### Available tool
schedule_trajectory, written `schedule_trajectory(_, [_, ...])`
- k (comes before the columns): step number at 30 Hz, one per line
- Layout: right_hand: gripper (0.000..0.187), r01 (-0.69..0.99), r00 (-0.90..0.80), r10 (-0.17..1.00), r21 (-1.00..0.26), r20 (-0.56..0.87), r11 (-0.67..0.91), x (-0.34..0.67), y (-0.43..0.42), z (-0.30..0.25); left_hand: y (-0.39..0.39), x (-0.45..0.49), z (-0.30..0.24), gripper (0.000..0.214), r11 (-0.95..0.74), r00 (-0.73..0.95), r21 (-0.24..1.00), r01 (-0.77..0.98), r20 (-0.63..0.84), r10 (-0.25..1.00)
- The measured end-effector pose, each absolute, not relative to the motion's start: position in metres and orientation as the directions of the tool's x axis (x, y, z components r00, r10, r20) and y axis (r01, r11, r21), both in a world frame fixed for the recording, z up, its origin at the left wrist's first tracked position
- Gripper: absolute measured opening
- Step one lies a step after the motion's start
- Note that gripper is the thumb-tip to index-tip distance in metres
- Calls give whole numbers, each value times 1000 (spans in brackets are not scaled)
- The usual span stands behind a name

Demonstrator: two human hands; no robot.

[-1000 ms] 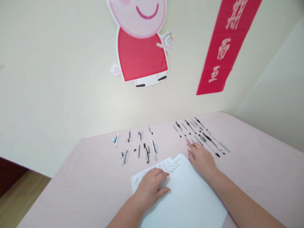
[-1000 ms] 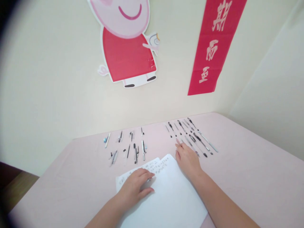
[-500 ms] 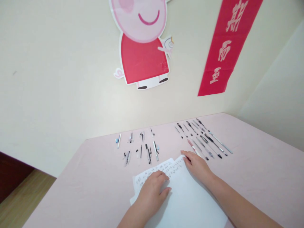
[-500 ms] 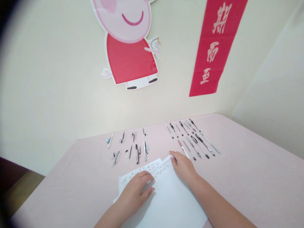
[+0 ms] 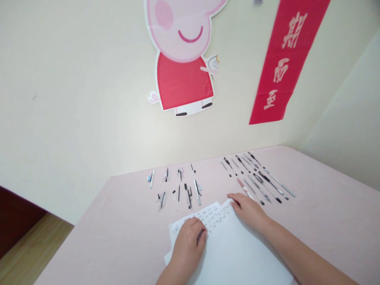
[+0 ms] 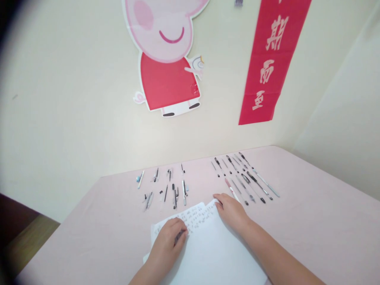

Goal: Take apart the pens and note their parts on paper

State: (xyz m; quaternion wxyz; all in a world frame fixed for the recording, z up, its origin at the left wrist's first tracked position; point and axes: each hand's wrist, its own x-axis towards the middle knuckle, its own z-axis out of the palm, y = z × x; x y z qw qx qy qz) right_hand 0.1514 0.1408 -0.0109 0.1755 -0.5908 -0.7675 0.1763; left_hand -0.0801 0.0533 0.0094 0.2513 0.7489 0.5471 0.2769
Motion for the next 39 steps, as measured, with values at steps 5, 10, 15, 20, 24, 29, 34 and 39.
schedule_trajectory(5, [37,844,-247,967,-477,62,246,150,138,-7,56,-81,4,15,-297,255,686,664,166,953])
schedule_trajectory(10, [35,827,-230,968,-505,96,247,152,136,-9,59,-82,2,14,-303,253,703,643,178,951])
schedule_trajectory(15, [33,808,-223,967,-532,123,254,154,139,-12,59,-83,3,13,-305,259,708,637,176,950])
schedule_trajectory(20, [26,819,-174,968,-519,183,245,147,140,2,58,-84,2,13,-309,262,713,629,180,948])
schedule_trajectory(24, [17,834,-280,950,-455,140,313,119,143,18,59,-84,2,12,-294,257,717,632,165,952])
schedule_trajectory(29, [17,862,-381,924,-349,36,369,64,150,20,61,-85,0,13,-289,248,730,619,167,954])
schedule_trajectory(34, [31,910,-349,937,-230,23,345,32,154,16,64,-88,-5,12,-276,218,765,582,180,959])
schedule_trajectory(39, [33,913,-341,940,-231,19,336,30,153,11,68,-90,-10,14,-252,178,808,533,184,967])
